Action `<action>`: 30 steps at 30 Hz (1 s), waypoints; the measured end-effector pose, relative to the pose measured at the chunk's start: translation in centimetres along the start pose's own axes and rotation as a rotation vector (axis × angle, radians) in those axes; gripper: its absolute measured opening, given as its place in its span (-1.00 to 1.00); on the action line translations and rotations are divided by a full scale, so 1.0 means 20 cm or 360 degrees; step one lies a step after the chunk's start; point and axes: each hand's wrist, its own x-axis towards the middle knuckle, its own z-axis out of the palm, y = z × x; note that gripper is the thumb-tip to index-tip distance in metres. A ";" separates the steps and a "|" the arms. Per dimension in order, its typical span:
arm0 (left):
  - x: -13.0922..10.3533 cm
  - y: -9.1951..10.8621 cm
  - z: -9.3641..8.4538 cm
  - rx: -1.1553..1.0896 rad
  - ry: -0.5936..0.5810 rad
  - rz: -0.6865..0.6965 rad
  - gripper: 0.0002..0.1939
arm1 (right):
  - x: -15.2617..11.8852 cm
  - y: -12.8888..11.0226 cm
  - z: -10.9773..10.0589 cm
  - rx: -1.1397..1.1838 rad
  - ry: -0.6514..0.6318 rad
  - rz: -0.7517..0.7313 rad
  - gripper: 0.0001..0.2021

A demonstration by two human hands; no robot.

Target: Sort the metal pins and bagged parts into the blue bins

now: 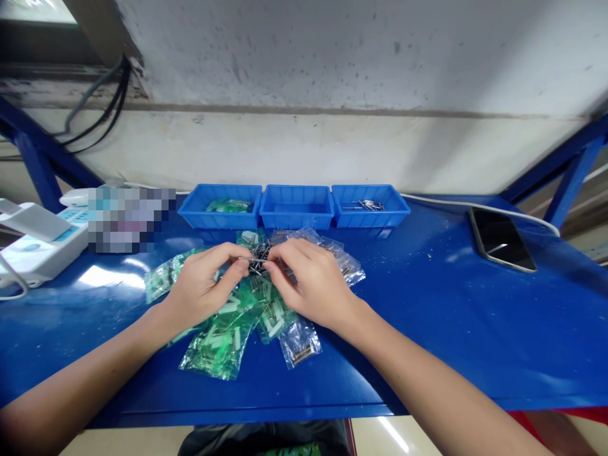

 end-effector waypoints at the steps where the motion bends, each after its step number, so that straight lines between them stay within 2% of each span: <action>1: 0.00 0.00 0.00 -0.0012 0.0034 0.0004 -0.90 | 0.00 0.00 0.00 -0.0004 0.0006 0.0002 -0.89; 5: -0.01 0.00 0.01 -0.0001 0.0112 0.0011 -0.90 | 0.00 0.00 -0.01 -0.0018 0.0022 0.0004 -0.85; 8: -0.01 0.00 0.01 0.0013 0.0057 -0.0014 -0.94 | 0.01 -0.01 -0.02 0.0011 0.0023 0.0008 -0.86; 15: -0.01 0.00 0.00 -0.0018 -0.0008 -0.0037 -0.80 | 0.01 -0.01 -0.01 0.0008 -0.0011 -0.0121 -0.90; 17: -0.01 -0.01 0.00 -0.0034 -0.0025 -0.0034 -0.78 | 0.02 0.00 -0.04 -0.0046 0.0035 -0.0173 -0.90; 19: -0.01 -0.02 0.00 -0.0034 -0.0043 -0.0064 -0.79 | 0.03 0.03 -0.09 -0.0171 0.0187 -0.0168 -0.90; 21: -0.01 -0.03 0.00 0.0002 -0.0064 -0.0131 -0.82 | 0.03 0.10 -0.17 -0.0366 0.0472 -0.0016 -0.90; 23: -0.01 -0.06 0.01 0.0088 -0.0115 -0.0172 -0.82 | 0.02 0.23 -0.27 -0.0565 0.0824 0.0350 -0.88; 24: -0.01 -0.07 0.01 0.0147 -0.0158 -0.0161 -0.81 | 0.01 0.30 -0.32 -0.0607 0.0906 0.0577 -0.82; 27: -0.01 -0.11 0.02 0.0325 -0.0328 -0.0018 -0.74 | -0.04 0.51 -0.44 -0.0517 0.0910 0.1138 -0.58; 30: -0.01 -0.14 0.03 0.0428 -0.0427 0.0087 -0.73 | -0.06 0.58 -0.46 -0.0521 0.0951 0.1238 -0.57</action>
